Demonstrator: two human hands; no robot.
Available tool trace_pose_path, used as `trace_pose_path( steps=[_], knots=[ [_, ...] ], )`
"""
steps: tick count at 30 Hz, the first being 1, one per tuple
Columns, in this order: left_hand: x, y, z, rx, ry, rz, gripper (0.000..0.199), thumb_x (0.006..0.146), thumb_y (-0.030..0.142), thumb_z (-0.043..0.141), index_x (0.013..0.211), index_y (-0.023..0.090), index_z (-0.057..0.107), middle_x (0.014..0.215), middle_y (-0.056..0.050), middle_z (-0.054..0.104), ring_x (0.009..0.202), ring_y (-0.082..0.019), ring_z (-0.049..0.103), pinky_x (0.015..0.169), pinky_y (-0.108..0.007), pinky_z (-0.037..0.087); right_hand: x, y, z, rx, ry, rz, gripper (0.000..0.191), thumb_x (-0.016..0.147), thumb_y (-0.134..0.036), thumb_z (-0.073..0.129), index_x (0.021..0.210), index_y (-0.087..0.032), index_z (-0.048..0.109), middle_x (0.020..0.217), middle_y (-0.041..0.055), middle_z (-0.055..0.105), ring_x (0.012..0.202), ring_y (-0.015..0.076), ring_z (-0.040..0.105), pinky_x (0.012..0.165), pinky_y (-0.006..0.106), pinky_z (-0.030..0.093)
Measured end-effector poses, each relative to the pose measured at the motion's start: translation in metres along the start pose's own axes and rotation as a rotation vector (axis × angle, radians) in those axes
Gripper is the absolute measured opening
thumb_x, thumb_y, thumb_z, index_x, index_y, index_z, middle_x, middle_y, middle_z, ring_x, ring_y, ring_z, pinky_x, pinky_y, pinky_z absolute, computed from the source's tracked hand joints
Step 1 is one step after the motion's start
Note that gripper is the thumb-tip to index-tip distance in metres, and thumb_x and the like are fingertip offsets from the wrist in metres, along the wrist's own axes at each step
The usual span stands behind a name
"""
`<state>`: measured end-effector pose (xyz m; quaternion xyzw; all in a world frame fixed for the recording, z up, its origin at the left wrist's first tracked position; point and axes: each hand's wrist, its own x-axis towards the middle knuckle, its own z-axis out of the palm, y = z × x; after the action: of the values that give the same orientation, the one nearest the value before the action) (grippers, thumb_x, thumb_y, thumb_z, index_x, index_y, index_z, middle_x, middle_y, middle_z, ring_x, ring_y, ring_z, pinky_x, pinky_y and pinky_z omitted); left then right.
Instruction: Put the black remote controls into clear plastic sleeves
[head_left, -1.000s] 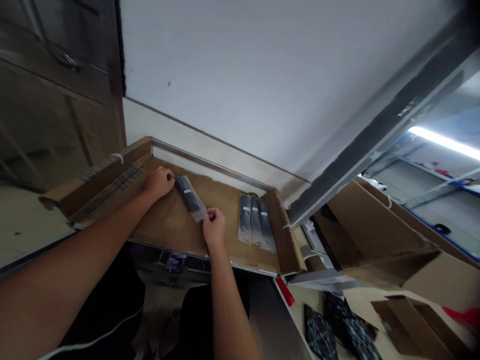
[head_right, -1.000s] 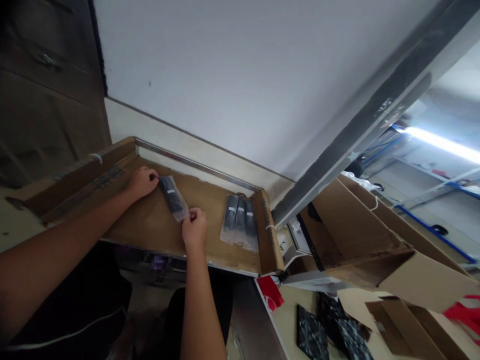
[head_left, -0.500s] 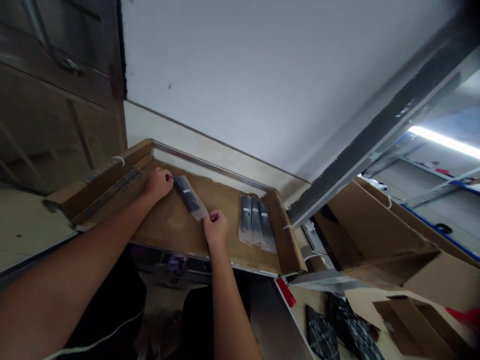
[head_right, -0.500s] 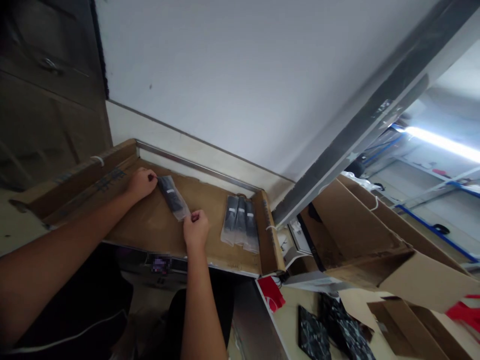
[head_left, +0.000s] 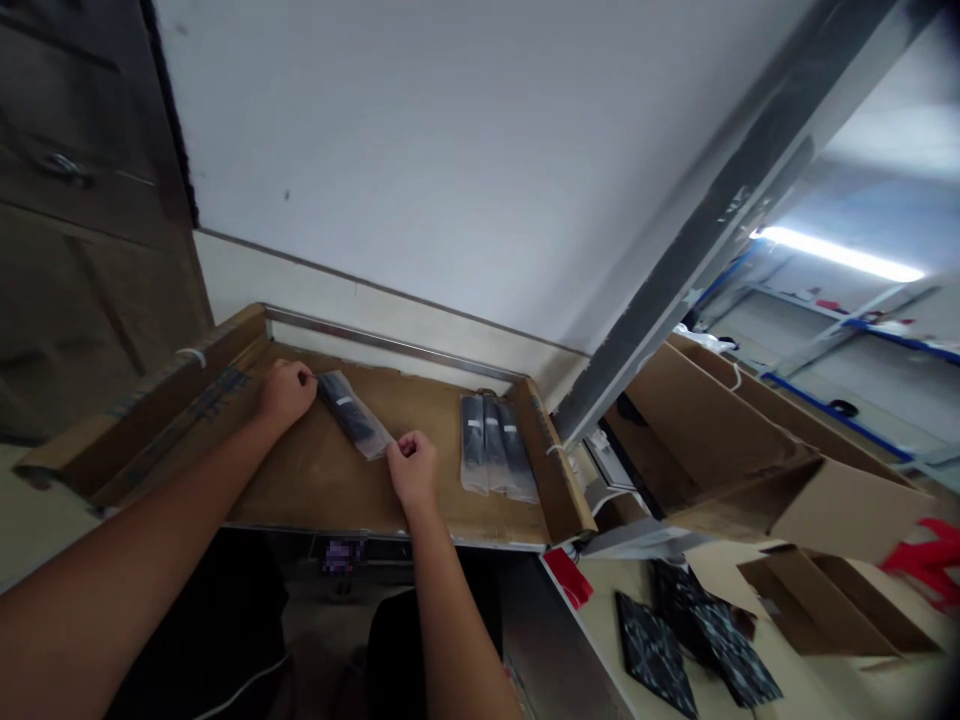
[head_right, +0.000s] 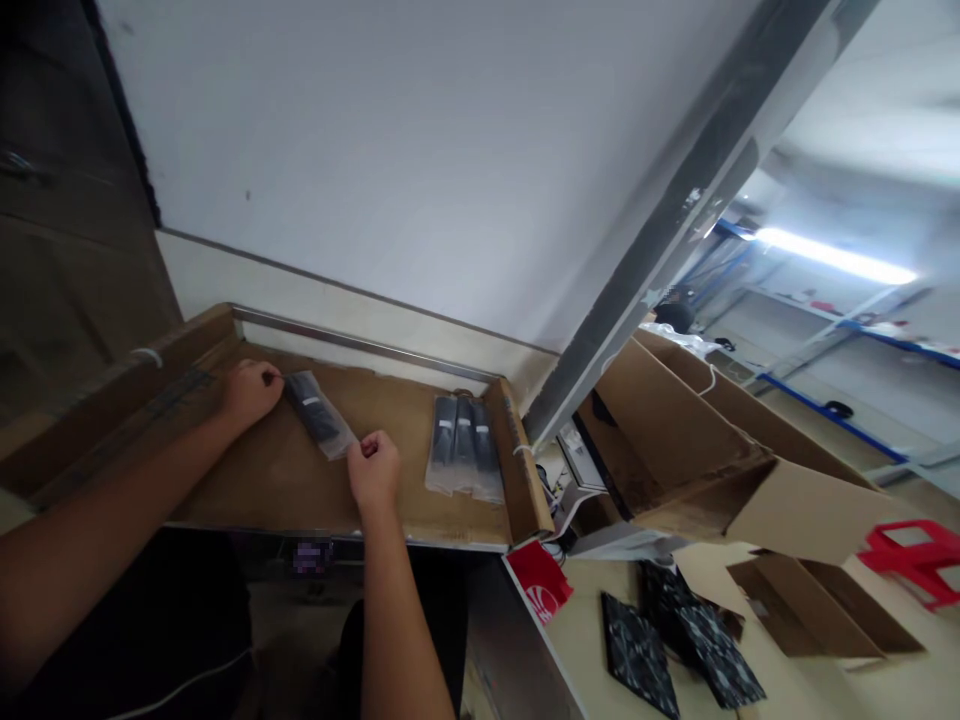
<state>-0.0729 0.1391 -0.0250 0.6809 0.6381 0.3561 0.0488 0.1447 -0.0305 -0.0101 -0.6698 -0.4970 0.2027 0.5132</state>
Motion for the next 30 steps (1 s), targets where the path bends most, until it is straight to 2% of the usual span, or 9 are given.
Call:
trace_pose_path(
  steps=[10,16,23,30],
  knots=[
    [0.0,0.0012,-0.0024,-0.037,-0.003,-0.029,0.014,0.075,0.025,0.05,0.078,0.021,0.063,0.085,-0.01,0.062,0.097,-0.027,0.059,0.092,-0.039,0.048,0.001,0.0023,0.001,0.031,0.015,0.022,0.011,0.068,-0.027,0.058,0.062,-0.02,0.052,0.056,-0.0056,0.046,0.054,0.0113,0.043,0.053,0.022,0.031],
    [-0.0006,0.0031,-0.0052,-0.018,-0.019,-0.013,0.02,0.076,0.025,0.048,0.081,0.017,0.065,0.087,-0.012,0.063,0.097,-0.027,0.059,0.092,-0.038,0.048,0.002,0.0005,-0.0021,0.099,-0.006,0.057,0.01,0.067,-0.027,0.059,0.063,-0.02,0.054,0.057,-0.0058,0.046,0.055,0.0112,0.043,0.054,0.022,0.032],
    [0.0011,-0.0021,-0.0006,-0.039,-0.015,-0.012,0.018,0.075,0.024,0.05,0.081,0.018,0.065,0.087,-0.012,0.064,0.095,-0.028,0.059,0.091,-0.039,0.048,0.0028,0.004,-0.0037,0.135,0.005,0.076,0.009,0.065,-0.027,0.058,0.064,-0.019,0.055,0.059,-0.0055,0.048,0.057,0.0113,0.044,0.056,0.023,0.034],
    [0.0012,-0.0007,-0.0009,-0.022,-0.008,-0.023,0.017,0.077,0.021,0.051,0.083,0.017,0.066,0.086,-0.01,0.062,0.094,-0.025,0.058,0.091,-0.035,0.047,0.0051,0.0092,-0.002,0.135,0.015,0.06,0.008,0.064,-0.027,0.056,0.063,-0.02,0.053,0.059,-0.0056,0.047,0.058,0.0119,0.043,0.056,0.024,0.033]
  ],
)
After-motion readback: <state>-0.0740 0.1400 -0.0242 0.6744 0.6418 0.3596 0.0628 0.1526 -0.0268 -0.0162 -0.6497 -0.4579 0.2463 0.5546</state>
